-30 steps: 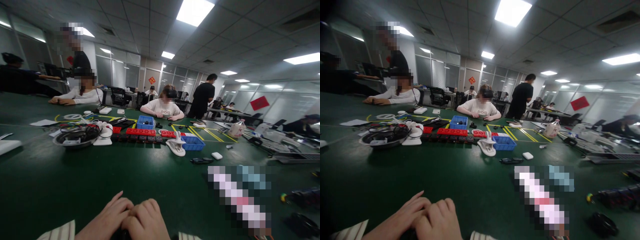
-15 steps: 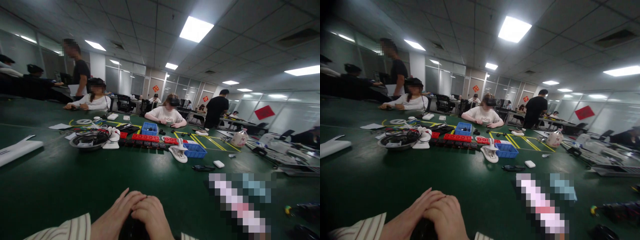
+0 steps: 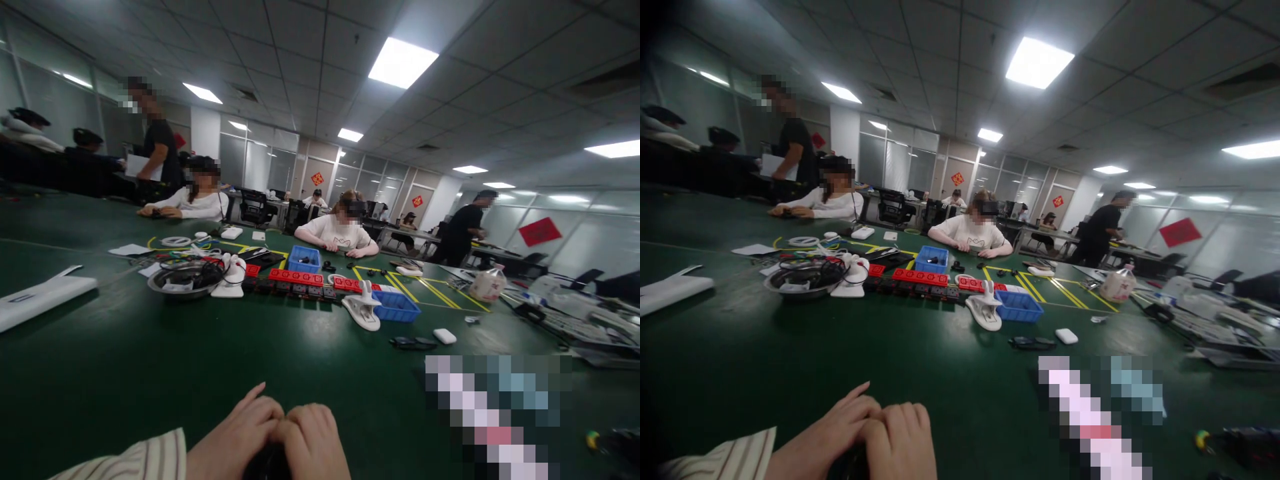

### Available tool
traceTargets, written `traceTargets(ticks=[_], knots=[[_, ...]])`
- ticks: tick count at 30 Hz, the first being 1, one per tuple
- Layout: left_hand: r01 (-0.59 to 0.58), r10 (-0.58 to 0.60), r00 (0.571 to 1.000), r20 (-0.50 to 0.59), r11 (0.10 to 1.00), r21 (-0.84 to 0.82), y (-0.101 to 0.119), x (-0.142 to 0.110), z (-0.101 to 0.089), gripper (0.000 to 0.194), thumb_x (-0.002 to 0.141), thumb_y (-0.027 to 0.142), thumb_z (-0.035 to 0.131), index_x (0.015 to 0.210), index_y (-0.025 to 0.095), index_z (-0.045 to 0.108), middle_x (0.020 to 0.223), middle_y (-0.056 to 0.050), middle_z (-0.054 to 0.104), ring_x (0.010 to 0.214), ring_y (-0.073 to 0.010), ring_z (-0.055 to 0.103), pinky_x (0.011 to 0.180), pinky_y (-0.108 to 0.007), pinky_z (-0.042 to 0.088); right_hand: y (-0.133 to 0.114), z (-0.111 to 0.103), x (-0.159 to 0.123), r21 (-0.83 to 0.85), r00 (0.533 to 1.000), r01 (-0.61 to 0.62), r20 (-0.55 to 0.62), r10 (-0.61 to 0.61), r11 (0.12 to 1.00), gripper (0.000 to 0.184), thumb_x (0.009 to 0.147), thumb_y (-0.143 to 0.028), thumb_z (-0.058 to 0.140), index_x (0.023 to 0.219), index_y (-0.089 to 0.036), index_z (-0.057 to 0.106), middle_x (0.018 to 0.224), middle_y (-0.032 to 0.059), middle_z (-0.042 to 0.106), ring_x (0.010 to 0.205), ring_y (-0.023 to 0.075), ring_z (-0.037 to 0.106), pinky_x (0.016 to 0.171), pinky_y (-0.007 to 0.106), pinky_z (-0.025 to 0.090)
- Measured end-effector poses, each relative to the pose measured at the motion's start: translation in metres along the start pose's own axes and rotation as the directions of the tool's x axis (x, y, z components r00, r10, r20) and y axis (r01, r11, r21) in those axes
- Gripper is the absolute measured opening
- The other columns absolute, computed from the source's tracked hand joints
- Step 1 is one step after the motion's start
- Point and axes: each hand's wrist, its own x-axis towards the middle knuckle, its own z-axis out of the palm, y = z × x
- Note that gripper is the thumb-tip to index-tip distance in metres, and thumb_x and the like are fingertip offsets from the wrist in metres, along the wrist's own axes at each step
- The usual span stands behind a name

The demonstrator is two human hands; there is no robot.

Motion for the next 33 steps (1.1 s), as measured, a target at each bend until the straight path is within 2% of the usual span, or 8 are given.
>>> traceTargets(ticks=[6,12,17,19,22,28,31,33], knots=[[0.019,-0.014,0.996,0.093,0.998,-0.058,0.006,0.005,-0.009,0.032,0.068,0.037,0.071,0.095,0.023,0.063,0.097,-0.002,0.059,0.095,-0.0234,0.057,0.111,-0.051,0.018,0.003,-0.013,0.008,0.167,0.968,0.154,0.171,-0.182,0.974,0.043,0.101,-0.037,0.023,0.075,-0.019,0.052,0.067,0.0002,0.056,0.061,0.0131,0.05,0.054,0.027,0.033],[-0.019,0.02,0.999,0.049,1.0,-0.02,0.0,0.003,0.001,0.041,0.061,0.025,0.072,0.1,0.025,0.061,0.098,0.001,0.06,0.097,-0.023,0.057,0.111,-0.051,0.018,0.003,-0.023,0.019,0.369,0.892,0.281,0.241,-0.383,0.886,0.034,0.102,-0.033,0.022,0.093,-0.019,0.051,0.084,-0.0015,0.064,0.083,0.0111,0.058,0.073,0.026,0.043],[-0.003,0.009,0.995,-0.095,0.998,0.06,0.001,-0.003,0.008,0.072,0.059,0.057,0.074,0.117,0.02,0.052,0.111,-0.008,0.057,0.106,-0.0304,0.052,0.109,-0.059,0.014,-0.004,-0.036,0.02,0.295,0.956,0.044,0.264,-0.125,0.954,0.046,0.097,-0.054,0.024,0.107,-0.017,0.051,0.095,0.0055,0.061,0.086,0.0159,0.056,0.075,0.03,0.044],[0.003,0.003,0.997,-0.078,0.998,0.07,0.004,-0.003,0.007,0.066,0.061,0.06,0.072,0.11,0.019,0.055,0.104,-0.007,0.059,0.099,-0.029,0.055,0.109,-0.06,0.013,-0.006,-0.033,0.013,0.198,0.972,-0.055,0.236,0.007,0.979,0.063,0.084,-0.073,0.03,0.097,-0.016,0.054,0.086,0.0062,0.058,0.075,0.0174,0.054,0.066,0.03,0.043],[0.032,-0.031,0.999,-0.015,0.998,0.058,0.007,0.0,0.003,0.042,0.064,0.048,0.074,0.094,0.022,0.062,0.093,-0.003,0.061,0.09,-0.025,0.057,0.109,-0.058,0.015,-0.004,-0.021,0.001,0.07,0.978,-0.063,0.205,0.047,0.996,0.069,0.07,-0.084,0.037,0.08,-0.018,0.054,0.072,0.0029,0.054,0.063,0.0165,0.049,0.059,0.031,0.04],[0.029,-0.031,0.987,0.158,1.0,0.011,0.004,0.009,-0.004,0.031,0.064,0.031,0.069,0.093,0.025,0.062,0.097,-0.001,0.059,0.094,-0.0238,0.056,0.109,-0.055,0.019,0.009,-0.016,-0.002,0.188,0.869,0.114,0.456,-0.189,0.976,0.04,0.079,-0.06,0.053,0.09,-0.022,0.056,0.082,0.0001,0.062,0.076,0.0161,0.053,0.066,0.03,0.04],[0.034,-0.033,0.979,0.201,0.999,0.001,0.002,0.011,-0.005,0.037,0.063,0.027,0.068,0.099,0.026,0.061,0.1,0.0,0.058,0.097,-0.0251,0.056,0.108,-0.055,0.019,0.013,-0.02,0.0,0.312,0.871,0.152,0.406,-0.276,0.938,0.021,0.092,-0.042,0.043,0.091,-0.026,0.057,0.088,-0.0071,0.067,0.084,0.0126,0.057,0.079,0.03,0.04],[0.02,-0.021,0.979,0.201,1.0,0.009,0.0,0.009,-0.005,0.041,0.064,0.032,0.068,0.104,0.026,0.06,0.102,-0.001,0.058,0.1,-0.0273,0.055,0.108,-0.057,0.02,0.014,-0.021,0.0,0.37,0.885,0.193,0.334,-0.324,0.909,0.033,0.099,-0.041,0.029,0.088,-0.028,0.058,0.089,-0.0109,0.068,0.089,0.0095,0.058,0.092,0.031,0.036]])
